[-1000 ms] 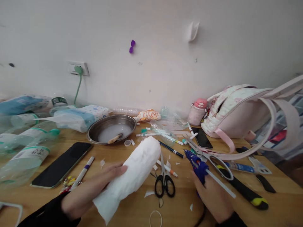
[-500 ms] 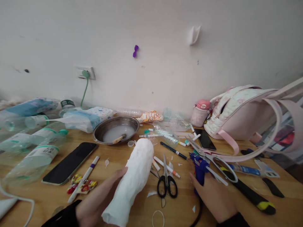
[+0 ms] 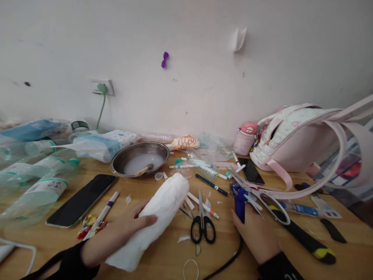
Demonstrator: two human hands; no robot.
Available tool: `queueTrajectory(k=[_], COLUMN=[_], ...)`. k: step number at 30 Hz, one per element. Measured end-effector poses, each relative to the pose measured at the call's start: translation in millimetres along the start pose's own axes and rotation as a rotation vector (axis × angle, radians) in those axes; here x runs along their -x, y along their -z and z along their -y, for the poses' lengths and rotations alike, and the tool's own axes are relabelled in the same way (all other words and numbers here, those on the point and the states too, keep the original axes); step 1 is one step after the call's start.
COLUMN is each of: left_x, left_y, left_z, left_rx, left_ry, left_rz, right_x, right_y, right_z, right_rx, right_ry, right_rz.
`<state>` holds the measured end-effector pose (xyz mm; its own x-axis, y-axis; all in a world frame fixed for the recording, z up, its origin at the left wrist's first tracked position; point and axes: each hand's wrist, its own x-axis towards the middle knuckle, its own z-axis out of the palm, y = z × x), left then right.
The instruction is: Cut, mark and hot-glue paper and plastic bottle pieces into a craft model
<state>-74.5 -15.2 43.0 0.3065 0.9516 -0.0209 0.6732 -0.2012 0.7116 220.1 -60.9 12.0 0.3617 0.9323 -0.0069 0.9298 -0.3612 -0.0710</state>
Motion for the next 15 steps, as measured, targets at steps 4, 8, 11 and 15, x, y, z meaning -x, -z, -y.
queueTrajectory(k=[4, 8, 11, 15], left_x=[-8.3, -6.0, -1.2, 3.6], left_y=[13.5, 20.0, 15.7, 3.4], left_z=[3.4, 0.6, 5.3, 16.3], left_rx=[-0.315, -0.555, -0.648, -0.705], left_ry=[-0.058, -0.187, -0.206, -0.198], left_rz=[-0.026, -0.125, -0.179, -0.135], right_x=[-16.5, -32.2, -37.3, -34.4], right_y=[-1.3, -2.8, -3.0, -0.8], right_z=[3.7, 9.2, 11.9, 11.0], right_rx=[0.022, 0.052, 0.067, 0.051], right_ry=[-0.001, -0.009, -0.018, -0.004], right_rz=[0.0, -0.038, -0.051, -0.04])
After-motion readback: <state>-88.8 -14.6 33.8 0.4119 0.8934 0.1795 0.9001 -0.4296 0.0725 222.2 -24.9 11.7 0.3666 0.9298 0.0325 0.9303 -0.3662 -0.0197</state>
